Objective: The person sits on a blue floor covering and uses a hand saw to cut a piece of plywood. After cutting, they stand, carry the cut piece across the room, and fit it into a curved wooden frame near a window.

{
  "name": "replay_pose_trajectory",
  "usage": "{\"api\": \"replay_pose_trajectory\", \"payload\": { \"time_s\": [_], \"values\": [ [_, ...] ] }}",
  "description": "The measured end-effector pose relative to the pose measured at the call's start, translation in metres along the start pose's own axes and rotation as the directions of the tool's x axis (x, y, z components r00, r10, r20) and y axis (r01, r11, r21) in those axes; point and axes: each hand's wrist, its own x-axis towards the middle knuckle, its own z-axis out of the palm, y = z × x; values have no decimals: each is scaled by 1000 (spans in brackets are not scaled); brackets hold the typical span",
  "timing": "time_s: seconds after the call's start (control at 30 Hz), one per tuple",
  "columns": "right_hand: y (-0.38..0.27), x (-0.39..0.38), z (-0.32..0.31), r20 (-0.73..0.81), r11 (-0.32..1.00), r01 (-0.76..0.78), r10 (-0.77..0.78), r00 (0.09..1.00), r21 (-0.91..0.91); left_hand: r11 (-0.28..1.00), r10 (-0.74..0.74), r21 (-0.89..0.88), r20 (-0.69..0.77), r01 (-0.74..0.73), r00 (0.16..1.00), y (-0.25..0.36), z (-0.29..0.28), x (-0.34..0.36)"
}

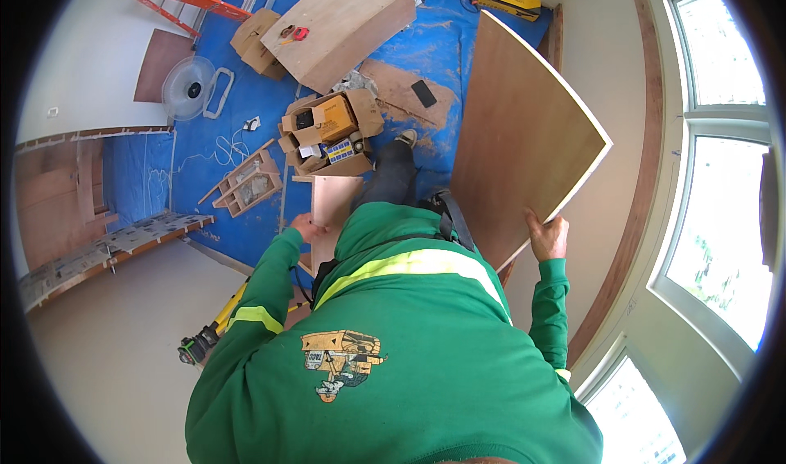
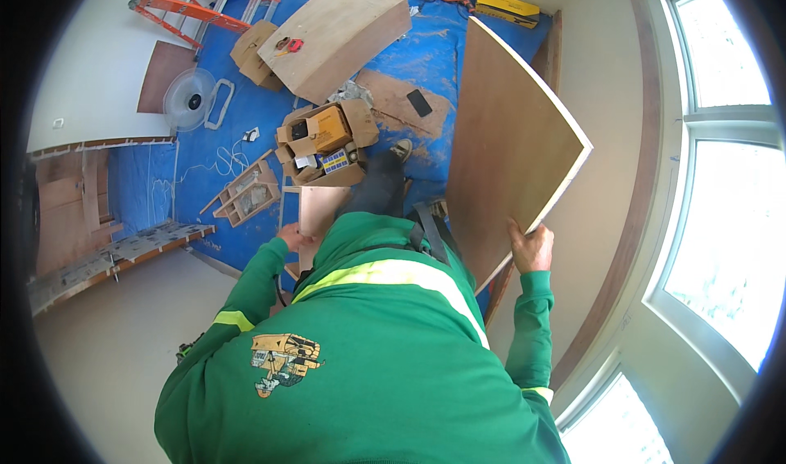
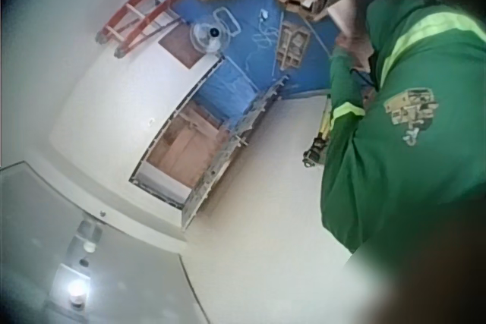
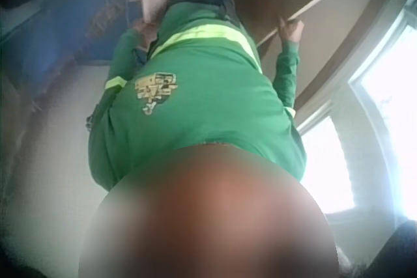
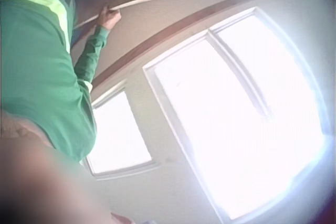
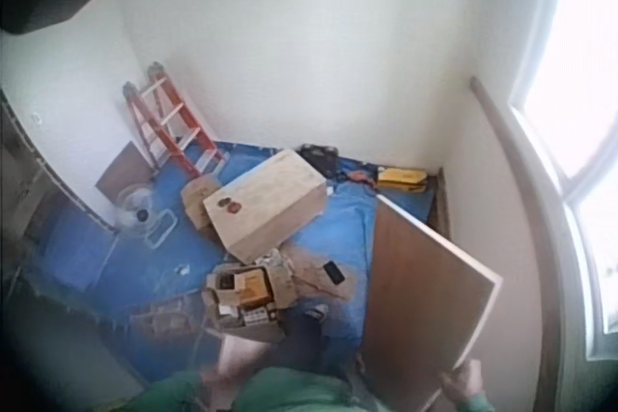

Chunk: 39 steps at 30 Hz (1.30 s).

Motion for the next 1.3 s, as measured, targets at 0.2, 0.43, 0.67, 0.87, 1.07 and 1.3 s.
{"api": "replay_pose_trajectory", "payload": {
  "time_s": [0.2, 0.43, 0.67, 0.87, 1.07, 1.3],
  "values": [
    [14, 6, -16, 45, 992, -55, 60, 997, -110, 997, 18, -72, 105, -11, 994, 14, 38, 18],
    [26, 2, -21, -14, 977, -150, 149, 989, -153, 965, -62, 261, 221, 2, 973, 19, 65, 112],
    [30, -10, -28, -40, 973, -228, 227, 973, -26, 853, -64, 506, 343, -127, 937, -6, 98, 224],
    [54, -14, -53, -72, 969, -248, 247, 966, -6, 980, -127, 189, 362, 61, 924, 14, 113, 257],
    [63, 1, -71, -69, 908, -410, 405, 912, -86, 905, -162, 426, 383, -18, 909, 54, 160, 295],
    [73, 28, -84, -126, 840, -537, 526, 841, -76, 961, -263, 6, 336, 278, 904, 19, 201, 350]
  ]
}}
